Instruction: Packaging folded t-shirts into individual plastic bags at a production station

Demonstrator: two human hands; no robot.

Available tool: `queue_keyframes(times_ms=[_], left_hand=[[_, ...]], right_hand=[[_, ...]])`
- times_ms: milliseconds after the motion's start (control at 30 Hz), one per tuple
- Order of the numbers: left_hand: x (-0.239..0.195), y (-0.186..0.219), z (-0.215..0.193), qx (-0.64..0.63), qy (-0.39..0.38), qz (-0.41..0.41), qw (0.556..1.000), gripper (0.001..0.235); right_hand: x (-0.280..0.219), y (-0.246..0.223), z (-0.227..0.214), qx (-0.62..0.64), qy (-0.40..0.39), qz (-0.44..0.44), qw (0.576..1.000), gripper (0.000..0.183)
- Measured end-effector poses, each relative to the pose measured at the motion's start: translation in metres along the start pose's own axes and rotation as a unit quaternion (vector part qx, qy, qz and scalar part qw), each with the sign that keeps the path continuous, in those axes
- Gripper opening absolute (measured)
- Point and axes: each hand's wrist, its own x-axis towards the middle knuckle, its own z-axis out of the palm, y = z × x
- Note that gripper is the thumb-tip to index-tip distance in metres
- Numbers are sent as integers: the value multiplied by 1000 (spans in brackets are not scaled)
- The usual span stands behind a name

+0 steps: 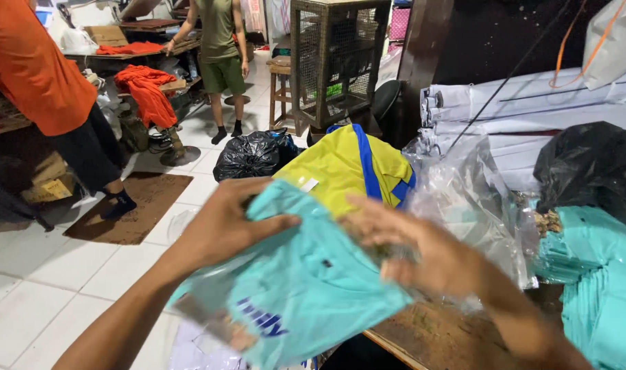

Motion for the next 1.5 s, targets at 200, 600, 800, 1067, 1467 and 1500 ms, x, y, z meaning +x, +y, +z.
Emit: queue_keyframes(times_ms=[200, 600, 800, 1067, 1467, 1500], left_hand=[[-66, -28, -29, -5, 123, 25, 992, 13], [-134, -92, -25, -134, 207, -40, 968, 17], [-123, -76, -26, -151, 185, -10, 971, 14], [-134, -71, -23, -113, 181, -57, 975, 17], [-76, -33, 1, -139, 94, 68, 983, 25], [-66, -24, 9, -128, 89, 112, 981, 27]], right_hand=[[1, 63, 29, -224, 13, 132, 965, 51], [20, -21, -13, -270, 125, -228, 927, 20], [15, -25, -20, -291, 125, -245, 916, 19], [7, -14, -24, -340, 99, -242, 903, 19], [-80, -28, -25, -284, 169, -65, 941, 16], [-98, -33, -23, -286, 183, -22, 940, 18]])
